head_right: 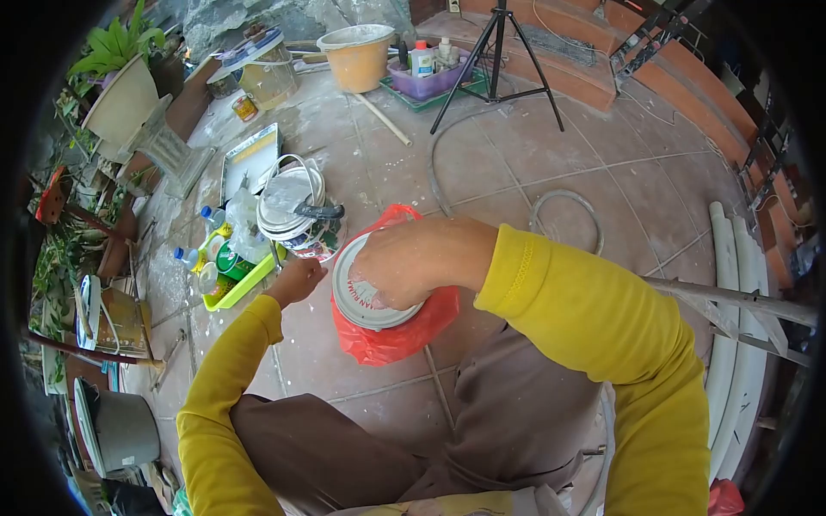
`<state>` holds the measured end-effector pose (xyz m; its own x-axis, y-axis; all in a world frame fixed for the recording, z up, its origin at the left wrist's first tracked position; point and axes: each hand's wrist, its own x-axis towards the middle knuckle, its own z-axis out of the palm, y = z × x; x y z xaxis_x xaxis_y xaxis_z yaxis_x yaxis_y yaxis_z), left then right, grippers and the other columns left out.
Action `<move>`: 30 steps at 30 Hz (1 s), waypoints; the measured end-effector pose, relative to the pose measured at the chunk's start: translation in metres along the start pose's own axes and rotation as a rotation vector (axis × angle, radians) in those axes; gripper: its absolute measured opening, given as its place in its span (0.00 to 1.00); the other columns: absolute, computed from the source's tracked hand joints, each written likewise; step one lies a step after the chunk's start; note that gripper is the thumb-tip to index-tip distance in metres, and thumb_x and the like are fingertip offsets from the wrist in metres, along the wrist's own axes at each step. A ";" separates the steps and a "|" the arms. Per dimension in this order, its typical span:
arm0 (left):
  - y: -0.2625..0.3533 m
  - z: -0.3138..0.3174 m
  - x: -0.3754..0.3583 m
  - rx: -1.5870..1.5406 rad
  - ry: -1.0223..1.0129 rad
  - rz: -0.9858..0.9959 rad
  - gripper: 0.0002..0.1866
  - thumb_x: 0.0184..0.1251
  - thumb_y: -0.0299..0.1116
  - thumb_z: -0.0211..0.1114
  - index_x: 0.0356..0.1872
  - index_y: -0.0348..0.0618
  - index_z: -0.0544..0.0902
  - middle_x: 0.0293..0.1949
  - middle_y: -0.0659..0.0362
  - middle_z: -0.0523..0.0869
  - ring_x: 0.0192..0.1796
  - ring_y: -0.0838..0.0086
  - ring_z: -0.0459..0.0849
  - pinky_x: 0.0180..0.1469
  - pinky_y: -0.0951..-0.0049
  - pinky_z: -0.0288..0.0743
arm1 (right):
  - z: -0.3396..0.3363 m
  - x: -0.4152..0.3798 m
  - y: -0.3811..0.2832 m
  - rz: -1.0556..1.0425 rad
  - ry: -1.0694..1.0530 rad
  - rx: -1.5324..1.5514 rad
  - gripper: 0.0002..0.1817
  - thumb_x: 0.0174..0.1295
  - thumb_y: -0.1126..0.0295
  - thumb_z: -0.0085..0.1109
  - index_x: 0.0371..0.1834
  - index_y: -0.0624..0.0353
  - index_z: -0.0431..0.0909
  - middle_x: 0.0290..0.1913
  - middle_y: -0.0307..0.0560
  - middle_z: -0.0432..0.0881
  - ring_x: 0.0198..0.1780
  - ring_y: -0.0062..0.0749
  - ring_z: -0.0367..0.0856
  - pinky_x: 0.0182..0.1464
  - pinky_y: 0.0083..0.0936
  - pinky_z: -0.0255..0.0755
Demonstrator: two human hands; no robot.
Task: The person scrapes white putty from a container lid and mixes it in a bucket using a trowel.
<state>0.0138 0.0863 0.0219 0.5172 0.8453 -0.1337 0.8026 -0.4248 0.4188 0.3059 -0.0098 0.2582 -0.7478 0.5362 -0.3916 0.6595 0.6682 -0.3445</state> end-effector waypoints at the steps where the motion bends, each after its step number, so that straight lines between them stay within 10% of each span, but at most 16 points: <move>1: 0.000 0.000 0.001 -0.162 0.078 -0.023 0.15 0.69 0.40 0.60 0.32 0.36 0.84 0.27 0.51 0.85 0.27 0.64 0.84 0.33 0.63 0.78 | 0.001 0.001 0.002 -0.014 0.018 0.006 0.14 0.60 0.70 0.61 0.46 0.66 0.79 0.40 0.61 0.83 0.43 0.55 0.82 0.46 0.45 0.74; 10: 0.029 0.003 -0.003 -0.297 -0.138 -0.113 0.08 0.63 0.27 0.59 0.37 0.33 0.81 0.25 0.55 0.85 0.23 0.72 0.83 0.28 0.69 0.76 | 0.004 0.005 -0.001 0.001 -0.011 -0.019 0.13 0.58 0.70 0.61 0.44 0.65 0.80 0.39 0.61 0.84 0.43 0.54 0.83 0.46 0.44 0.75; 22: 0.021 0.014 -0.005 -0.371 -0.196 -0.265 0.21 0.62 0.35 0.66 0.54 0.36 0.78 0.29 0.50 0.88 0.28 0.66 0.87 0.34 0.67 0.79 | 0.007 -0.002 -0.010 -0.018 0.033 0.012 0.12 0.56 0.71 0.60 0.41 0.67 0.81 0.41 0.61 0.85 0.44 0.51 0.84 0.48 0.44 0.76; 25: 0.009 0.024 -0.004 -0.276 -0.015 -0.111 0.17 0.63 0.34 0.64 0.50 0.33 0.81 0.27 0.50 0.88 0.24 0.67 0.86 0.31 0.68 0.79 | 0.007 -0.001 -0.008 -0.013 0.032 0.012 0.13 0.56 0.71 0.60 0.42 0.66 0.81 0.41 0.61 0.85 0.44 0.52 0.84 0.48 0.44 0.76; 30: 0.019 0.013 -0.002 -0.205 -0.280 -0.155 0.13 0.61 0.30 0.57 0.39 0.31 0.85 0.28 0.50 0.87 0.25 0.70 0.86 0.28 0.70 0.79 | 0.002 0.001 -0.007 -0.077 -0.002 0.002 0.13 0.58 0.70 0.61 0.44 0.65 0.80 0.40 0.62 0.84 0.43 0.55 0.83 0.46 0.46 0.75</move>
<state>0.0316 0.0723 0.0179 0.4786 0.7612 -0.4376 0.8159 -0.2015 0.5419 0.3004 -0.0151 0.2586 -0.7962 0.4821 -0.3656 0.6001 0.7066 -0.3750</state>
